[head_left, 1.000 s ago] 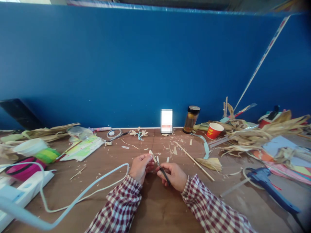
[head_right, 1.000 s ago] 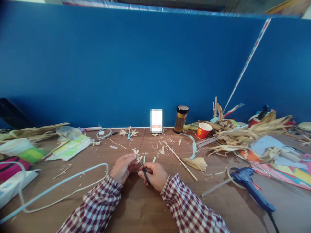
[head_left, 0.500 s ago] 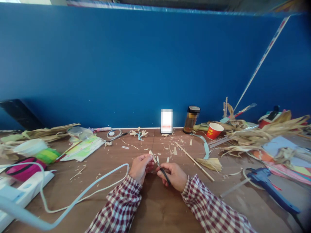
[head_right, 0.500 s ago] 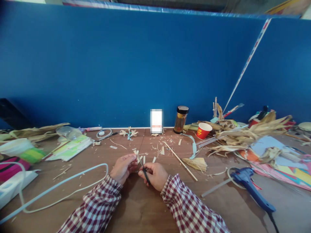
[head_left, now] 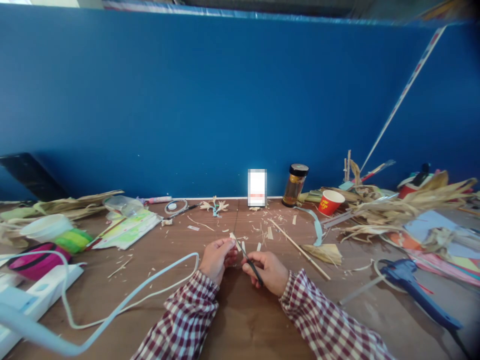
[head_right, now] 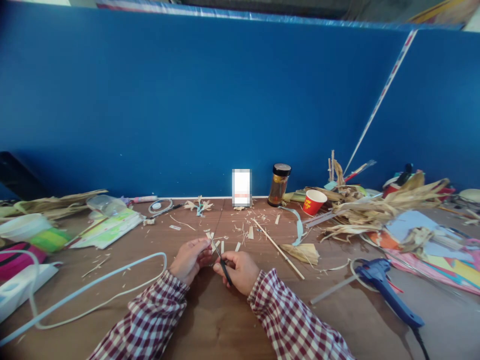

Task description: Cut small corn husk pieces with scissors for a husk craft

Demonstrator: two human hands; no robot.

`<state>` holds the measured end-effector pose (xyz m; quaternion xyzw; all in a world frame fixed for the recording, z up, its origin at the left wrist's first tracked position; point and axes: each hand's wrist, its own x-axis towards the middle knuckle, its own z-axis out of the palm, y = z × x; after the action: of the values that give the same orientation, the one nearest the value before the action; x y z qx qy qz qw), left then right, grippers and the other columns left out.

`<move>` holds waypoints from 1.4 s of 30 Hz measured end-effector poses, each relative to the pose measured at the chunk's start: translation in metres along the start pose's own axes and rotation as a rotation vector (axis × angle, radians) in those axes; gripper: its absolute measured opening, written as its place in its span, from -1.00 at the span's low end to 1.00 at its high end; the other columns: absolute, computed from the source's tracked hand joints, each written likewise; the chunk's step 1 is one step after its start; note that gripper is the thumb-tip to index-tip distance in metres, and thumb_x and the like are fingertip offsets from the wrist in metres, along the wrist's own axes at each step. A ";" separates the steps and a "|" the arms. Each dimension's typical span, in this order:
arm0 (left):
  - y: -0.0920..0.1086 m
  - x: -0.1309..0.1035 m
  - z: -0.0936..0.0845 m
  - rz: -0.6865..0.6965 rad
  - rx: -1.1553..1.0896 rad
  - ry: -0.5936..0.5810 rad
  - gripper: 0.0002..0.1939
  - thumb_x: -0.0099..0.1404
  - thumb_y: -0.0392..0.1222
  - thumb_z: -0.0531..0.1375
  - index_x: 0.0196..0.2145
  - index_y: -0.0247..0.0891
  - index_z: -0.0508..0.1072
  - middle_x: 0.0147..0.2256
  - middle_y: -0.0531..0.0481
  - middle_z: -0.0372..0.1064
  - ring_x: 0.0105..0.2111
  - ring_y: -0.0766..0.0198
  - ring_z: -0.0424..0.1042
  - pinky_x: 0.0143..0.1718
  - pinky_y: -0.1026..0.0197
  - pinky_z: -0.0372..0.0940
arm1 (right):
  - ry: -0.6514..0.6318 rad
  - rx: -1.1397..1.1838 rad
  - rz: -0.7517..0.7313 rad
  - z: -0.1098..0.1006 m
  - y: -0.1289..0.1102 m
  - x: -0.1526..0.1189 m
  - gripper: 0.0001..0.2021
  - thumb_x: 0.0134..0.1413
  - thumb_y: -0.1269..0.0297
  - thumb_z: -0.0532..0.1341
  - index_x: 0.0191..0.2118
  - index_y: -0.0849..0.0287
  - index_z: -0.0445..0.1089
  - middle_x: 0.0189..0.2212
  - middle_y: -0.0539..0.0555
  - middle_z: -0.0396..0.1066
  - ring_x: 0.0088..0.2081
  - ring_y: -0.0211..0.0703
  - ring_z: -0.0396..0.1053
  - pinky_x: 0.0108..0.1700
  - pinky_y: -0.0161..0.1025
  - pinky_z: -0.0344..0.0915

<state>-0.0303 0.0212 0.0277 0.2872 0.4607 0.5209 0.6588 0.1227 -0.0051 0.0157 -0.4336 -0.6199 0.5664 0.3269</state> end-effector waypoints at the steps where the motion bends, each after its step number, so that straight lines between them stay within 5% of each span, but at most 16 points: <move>1: 0.000 0.000 0.000 0.002 -0.002 0.000 -0.77 -0.13 -0.18 0.33 -0.55 -0.37 0.40 -0.62 0.08 0.32 -0.65 0.47 0.29 -0.64 0.41 0.22 | 0.001 -0.002 0.001 0.000 0.000 0.000 -0.69 -0.06 0.04 0.17 -0.34 0.22 0.34 -0.72 -0.11 0.23 -0.69 -0.39 0.19 -0.63 -0.45 0.15; 16: 0.001 -0.006 0.005 -0.030 0.040 -0.063 -0.79 -0.05 -0.19 0.30 -0.51 -0.33 0.34 -0.51 -0.06 0.43 -0.57 0.38 0.38 -0.54 0.36 0.29 | 0.108 0.090 -0.072 -0.004 0.003 0.005 -0.62 -0.07 0.07 0.19 -0.16 0.22 0.30 -0.63 -0.09 0.27 -0.61 -0.35 0.24 -0.56 -0.37 0.23; 22: 0.000 -0.007 0.008 0.028 0.068 -0.081 -0.77 -0.14 -0.24 0.32 -0.55 -0.32 0.32 -0.60 0.07 0.34 -0.63 0.45 0.29 -0.58 0.40 0.22 | 0.215 0.108 -0.076 -0.005 -0.002 0.005 -0.65 -0.12 0.17 0.24 -0.18 0.22 0.30 -0.63 -0.08 0.28 -0.59 -0.31 0.26 -0.53 -0.35 0.23; 28: -0.006 -0.008 0.008 0.090 0.241 -0.220 -0.79 -0.12 -0.20 0.31 -0.49 -0.33 0.41 -0.57 0.07 0.32 -0.59 0.42 0.27 -0.55 0.36 0.23 | 0.375 0.072 -0.202 -0.014 -0.002 0.008 -0.55 -0.20 0.26 0.30 -0.10 0.20 0.24 -0.37 0.07 0.39 -0.35 -0.18 0.36 -0.32 -0.26 0.31; 42: -0.009 -0.006 0.006 0.123 0.324 -0.252 -0.82 -0.10 -0.19 0.30 -0.49 -0.33 0.46 -0.55 0.03 0.36 -0.59 0.40 0.27 -0.54 0.35 0.22 | 0.314 0.041 -0.262 -0.013 -0.003 0.007 -0.64 -0.14 0.30 0.24 -0.14 0.18 0.24 -0.49 -0.03 0.30 -0.46 -0.28 0.29 -0.43 -0.33 0.25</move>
<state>-0.0210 0.0130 0.0243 0.4798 0.4338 0.4392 0.6234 0.1307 0.0066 0.0198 -0.4257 -0.6006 0.4570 0.4991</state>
